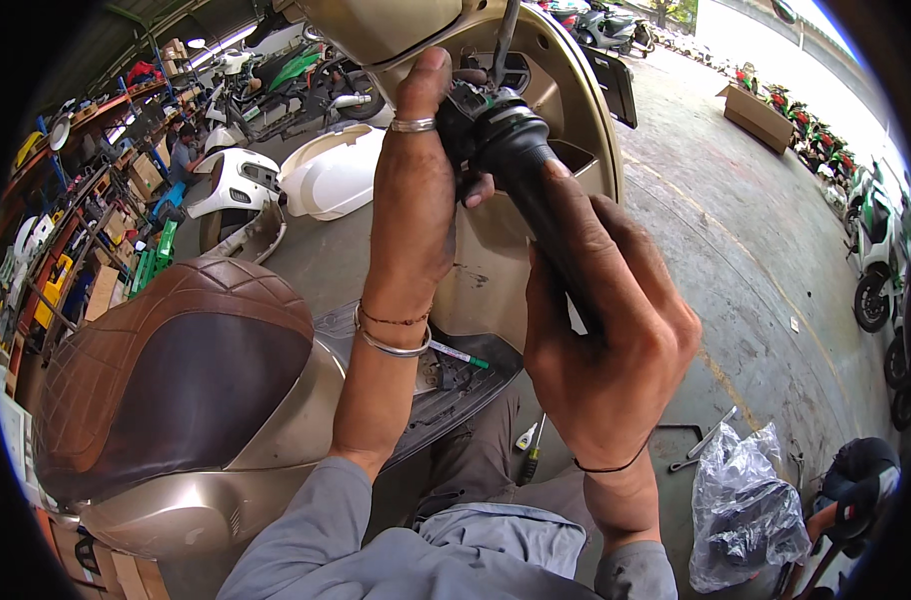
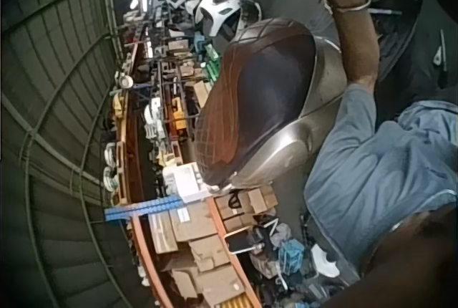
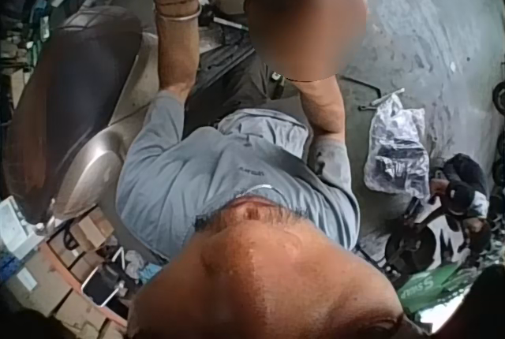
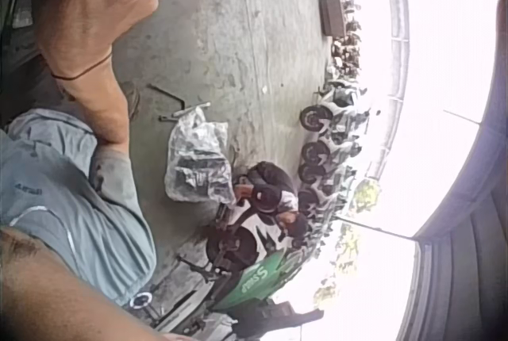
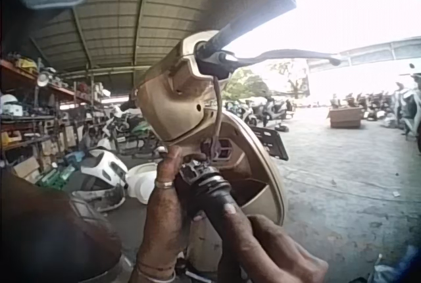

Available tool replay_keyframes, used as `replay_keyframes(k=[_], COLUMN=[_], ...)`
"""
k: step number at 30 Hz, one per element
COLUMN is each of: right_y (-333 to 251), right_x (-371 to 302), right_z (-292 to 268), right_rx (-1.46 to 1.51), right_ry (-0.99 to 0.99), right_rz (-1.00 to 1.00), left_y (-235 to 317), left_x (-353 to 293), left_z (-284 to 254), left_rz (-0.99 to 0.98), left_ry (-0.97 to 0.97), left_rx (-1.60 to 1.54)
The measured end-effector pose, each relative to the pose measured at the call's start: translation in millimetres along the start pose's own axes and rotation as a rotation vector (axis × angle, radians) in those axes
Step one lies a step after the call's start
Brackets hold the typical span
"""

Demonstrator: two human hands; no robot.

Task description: The person assembles a motorcycle throttle by inserting a spring into a handle grip and sliding the grip onto the handlebar assembly, using a screwdriver to secure components.

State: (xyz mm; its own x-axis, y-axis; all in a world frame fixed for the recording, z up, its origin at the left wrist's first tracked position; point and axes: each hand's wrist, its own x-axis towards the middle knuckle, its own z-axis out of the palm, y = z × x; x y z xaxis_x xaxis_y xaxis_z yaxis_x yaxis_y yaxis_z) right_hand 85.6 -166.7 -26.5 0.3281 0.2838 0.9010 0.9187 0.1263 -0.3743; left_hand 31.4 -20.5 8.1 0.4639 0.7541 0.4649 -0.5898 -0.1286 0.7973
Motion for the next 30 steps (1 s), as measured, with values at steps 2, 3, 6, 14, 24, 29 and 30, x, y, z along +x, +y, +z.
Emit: replay_keyframes(k=[2,3,6,14,24,29,30], right_y=[0,-1,-1,-3,-8,-10,-10], right_x=[-1,-2,-4,-10,-11,-12,-12], right_z=[1,0,-1,-1,-1,-1,-1], right_rx=[-0.080,-0.079,-0.152,-0.287,-0.369,-0.371,-0.369], right_ry=[-0.003,-0.002,-0.020,-0.025,-0.009,-0.021,-0.020], right_rz=[-0.048,-0.050,-0.074,-0.146,-0.197,-0.198,-0.198], left_y=[1,1,0,-7,-15,-17,-16], left_x=[-1,-2,-3,0,7,3,3], left_z=[0,0,2,-3,-18,-11,-11], left_rz=[0.015,0.028,0.026,0.028,-0.070,-0.032,-0.038], left_ry=[0.003,0.005,0.002,-0.046,-0.215,-0.140,-0.144], left_rx=[0.005,0.010,-0.016,-0.148,-0.400,-0.391,-0.392])
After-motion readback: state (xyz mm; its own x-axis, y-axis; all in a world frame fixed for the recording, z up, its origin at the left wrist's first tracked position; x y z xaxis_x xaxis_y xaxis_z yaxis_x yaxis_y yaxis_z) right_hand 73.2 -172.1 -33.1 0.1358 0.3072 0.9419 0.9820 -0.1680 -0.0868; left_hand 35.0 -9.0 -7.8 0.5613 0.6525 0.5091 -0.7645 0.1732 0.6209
